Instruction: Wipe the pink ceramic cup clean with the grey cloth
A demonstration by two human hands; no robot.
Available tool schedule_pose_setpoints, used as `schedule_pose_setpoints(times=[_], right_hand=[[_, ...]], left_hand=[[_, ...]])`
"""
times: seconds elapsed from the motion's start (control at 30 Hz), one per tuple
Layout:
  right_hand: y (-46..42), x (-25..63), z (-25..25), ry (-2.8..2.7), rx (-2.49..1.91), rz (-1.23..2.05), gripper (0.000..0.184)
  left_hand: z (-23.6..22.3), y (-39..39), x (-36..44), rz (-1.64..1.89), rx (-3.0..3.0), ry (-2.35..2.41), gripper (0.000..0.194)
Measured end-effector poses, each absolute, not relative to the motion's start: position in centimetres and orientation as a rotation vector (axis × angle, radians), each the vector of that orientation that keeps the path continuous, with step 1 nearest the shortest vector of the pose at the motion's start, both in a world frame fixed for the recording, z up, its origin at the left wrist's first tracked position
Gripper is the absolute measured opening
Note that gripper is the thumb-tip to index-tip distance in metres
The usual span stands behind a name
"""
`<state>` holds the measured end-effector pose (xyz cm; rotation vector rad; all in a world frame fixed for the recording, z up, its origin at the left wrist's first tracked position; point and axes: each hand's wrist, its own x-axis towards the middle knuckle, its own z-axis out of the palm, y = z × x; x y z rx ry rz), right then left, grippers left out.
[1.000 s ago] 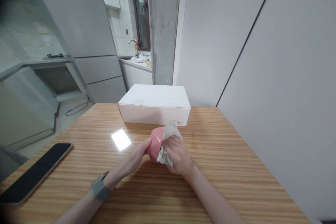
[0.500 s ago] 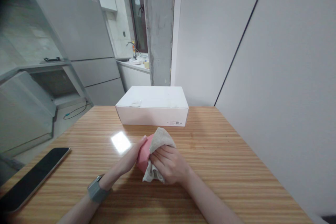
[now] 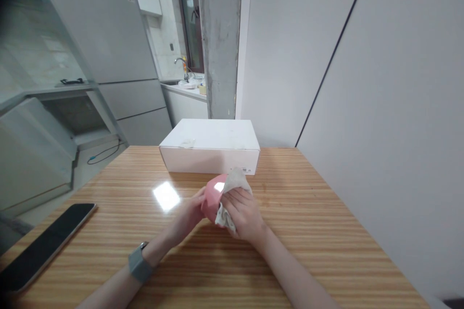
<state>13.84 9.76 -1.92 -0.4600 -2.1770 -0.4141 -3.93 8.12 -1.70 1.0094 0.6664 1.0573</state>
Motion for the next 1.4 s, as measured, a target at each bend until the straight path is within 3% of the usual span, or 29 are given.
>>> schedule_pose_setpoints(times=[0.23,0.47,0.67,1.03,1.2,1.4], right_hand=[[7.5,11.5,-1.1,-2.196,-0.191,-0.478,0.034],[8.7,12.5,-1.7,-2.243,-0.215,-0.358,0.038],[9.7,13.5,-2.6,-2.242,-0.335,-0.265,0.041],[9.7,13.9,-2.1,-2.185,-0.357,-0.454,0.038],[8.5,12.3,-1.8,-2.223,-0.184,-0.464,0.034],[8.3,12.3,-1.8,-2.248,-0.144,-0.471,0.034]], left_hand=[[-1.7,9.0,-5.1,1.049,1.026,0.827,0.051],[-0.9,8.8,-5.7,0.973,1.231,0.822,0.032],[-0.9,8.4,-5.9,1.006,1.442,0.88,0.052],[-1.6,8.8,-4.7,0.912,1.218,0.751,0.051],[-0.8,8.7,-5.0,0.977,1.208,0.865,0.034],[0.4,8.0,-5.9,0.971,1.307,0.802,0.031]])
